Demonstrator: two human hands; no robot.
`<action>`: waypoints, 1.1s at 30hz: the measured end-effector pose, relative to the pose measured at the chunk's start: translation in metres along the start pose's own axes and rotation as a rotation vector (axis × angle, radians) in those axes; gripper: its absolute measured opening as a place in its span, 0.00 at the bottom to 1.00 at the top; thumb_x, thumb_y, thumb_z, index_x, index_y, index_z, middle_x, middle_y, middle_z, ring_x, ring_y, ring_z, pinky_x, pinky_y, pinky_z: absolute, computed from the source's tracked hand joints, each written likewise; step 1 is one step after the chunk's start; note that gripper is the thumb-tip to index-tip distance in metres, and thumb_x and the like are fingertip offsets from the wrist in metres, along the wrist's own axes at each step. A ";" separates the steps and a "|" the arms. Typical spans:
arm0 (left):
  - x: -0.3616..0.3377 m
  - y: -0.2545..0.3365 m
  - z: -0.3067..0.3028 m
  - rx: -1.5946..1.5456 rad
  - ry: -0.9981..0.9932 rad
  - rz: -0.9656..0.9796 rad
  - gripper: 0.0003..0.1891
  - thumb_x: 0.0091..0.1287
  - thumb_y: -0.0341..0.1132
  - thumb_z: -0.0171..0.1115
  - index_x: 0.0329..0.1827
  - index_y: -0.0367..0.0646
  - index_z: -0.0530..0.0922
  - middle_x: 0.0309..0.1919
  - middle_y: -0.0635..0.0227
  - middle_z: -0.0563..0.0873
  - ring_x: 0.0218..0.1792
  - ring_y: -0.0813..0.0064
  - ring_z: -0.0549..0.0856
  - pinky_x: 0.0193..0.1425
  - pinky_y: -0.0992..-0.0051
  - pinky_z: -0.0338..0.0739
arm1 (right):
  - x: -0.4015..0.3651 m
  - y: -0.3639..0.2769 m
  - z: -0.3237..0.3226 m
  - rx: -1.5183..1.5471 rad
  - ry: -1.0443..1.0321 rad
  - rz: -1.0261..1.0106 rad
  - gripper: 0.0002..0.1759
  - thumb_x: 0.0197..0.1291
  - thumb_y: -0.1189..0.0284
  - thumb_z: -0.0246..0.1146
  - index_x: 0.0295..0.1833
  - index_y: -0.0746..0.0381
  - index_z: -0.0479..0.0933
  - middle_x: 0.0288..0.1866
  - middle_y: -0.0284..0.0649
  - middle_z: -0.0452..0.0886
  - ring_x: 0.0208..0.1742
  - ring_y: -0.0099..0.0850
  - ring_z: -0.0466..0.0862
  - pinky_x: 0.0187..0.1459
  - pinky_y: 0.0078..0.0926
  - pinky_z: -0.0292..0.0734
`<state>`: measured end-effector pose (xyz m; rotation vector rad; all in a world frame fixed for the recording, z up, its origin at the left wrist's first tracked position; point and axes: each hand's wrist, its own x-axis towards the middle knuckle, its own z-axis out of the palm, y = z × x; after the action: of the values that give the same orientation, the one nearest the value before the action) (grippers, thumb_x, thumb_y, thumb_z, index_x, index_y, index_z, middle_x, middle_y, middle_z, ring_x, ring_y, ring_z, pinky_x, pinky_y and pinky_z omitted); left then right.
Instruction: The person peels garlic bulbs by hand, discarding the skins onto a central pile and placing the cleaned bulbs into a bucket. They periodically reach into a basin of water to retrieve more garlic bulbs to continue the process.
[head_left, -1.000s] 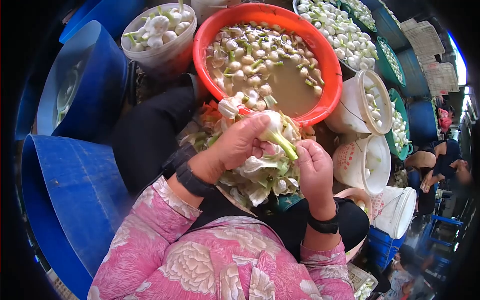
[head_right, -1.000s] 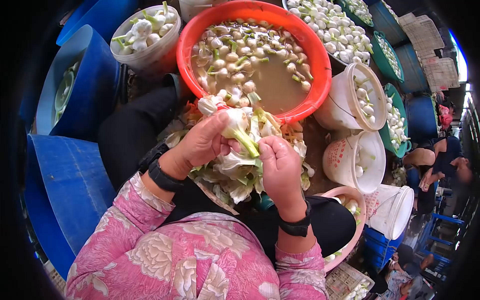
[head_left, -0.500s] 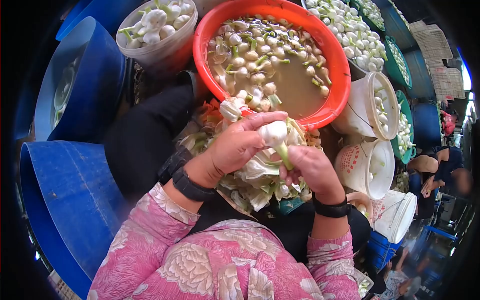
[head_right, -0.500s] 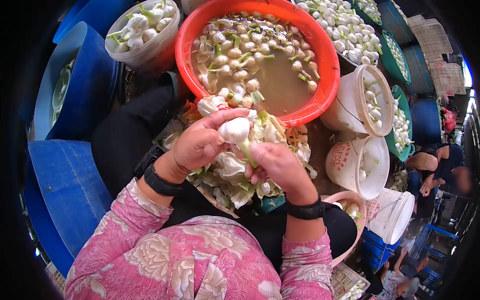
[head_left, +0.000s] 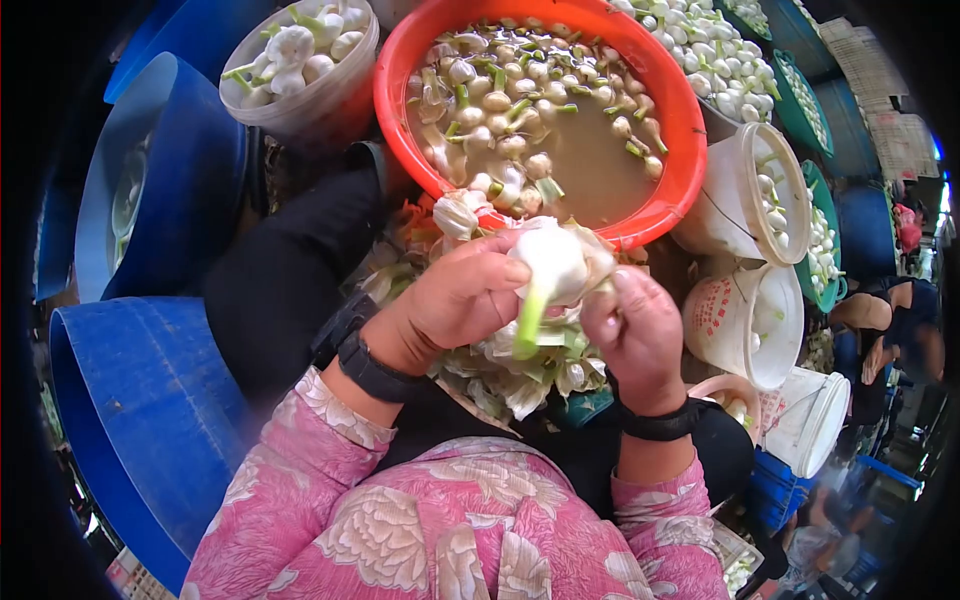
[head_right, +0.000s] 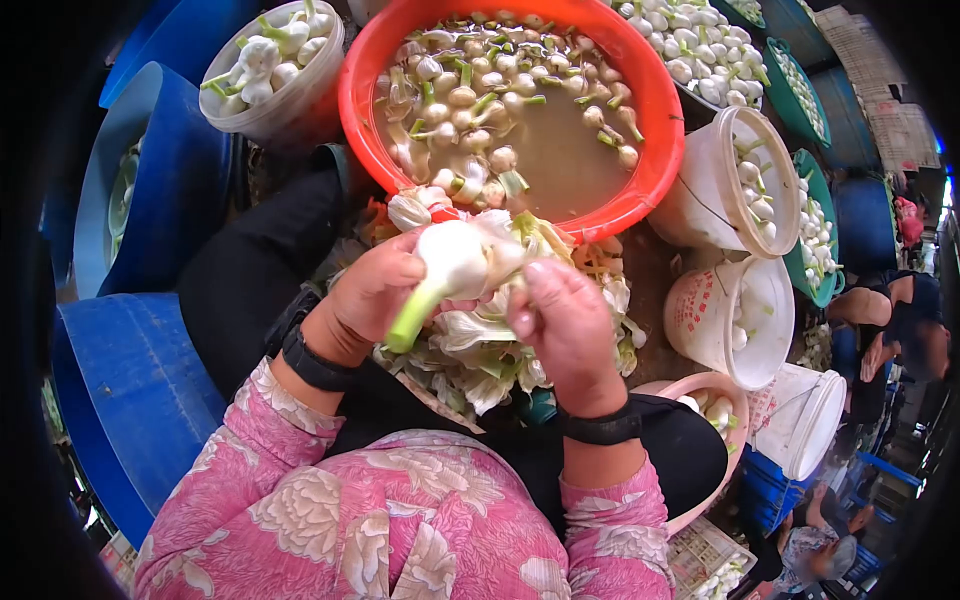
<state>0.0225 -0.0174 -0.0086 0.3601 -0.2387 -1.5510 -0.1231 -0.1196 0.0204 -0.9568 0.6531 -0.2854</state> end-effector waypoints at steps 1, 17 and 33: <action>-0.004 0.001 0.004 0.012 -0.010 -0.004 0.31 0.49 0.39 0.59 0.56 0.33 0.63 0.47 0.57 0.75 0.47 0.61 0.76 0.52 0.70 0.70 | 0.004 -0.001 -0.016 0.122 -0.123 -0.071 0.17 0.63 0.67 0.42 0.25 0.63 0.66 0.14 0.31 0.66 0.15 0.21 0.62 0.19 0.18 0.57; -0.013 -0.012 0.006 -0.024 0.056 0.061 0.22 0.60 0.35 0.48 0.56 0.35 0.62 0.48 0.54 0.73 0.48 0.61 0.75 0.52 0.72 0.69 | -0.006 -0.014 -0.054 -0.922 0.147 -0.185 0.20 0.58 0.58 0.50 0.29 0.66 0.73 0.19 0.37 0.74 0.22 0.26 0.75 0.25 0.21 0.68; -0.001 -0.022 -0.017 0.514 0.596 0.153 0.16 0.61 0.38 0.52 0.49 0.41 0.69 0.41 0.70 0.75 0.44 0.80 0.73 0.48 0.77 0.64 | -0.007 -0.033 -0.118 0.408 0.606 -0.224 0.12 0.63 0.65 0.45 0.36 0.62 0.68 0.16 0.26 0.61 0.16 0.15 0.61 0.16 0.10 0.58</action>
<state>0.0087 -0.0147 -0.0320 1.1564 -0.1869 -1.1541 -0.2012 -0.2123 0.0031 -0.5400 0.9911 -0.8945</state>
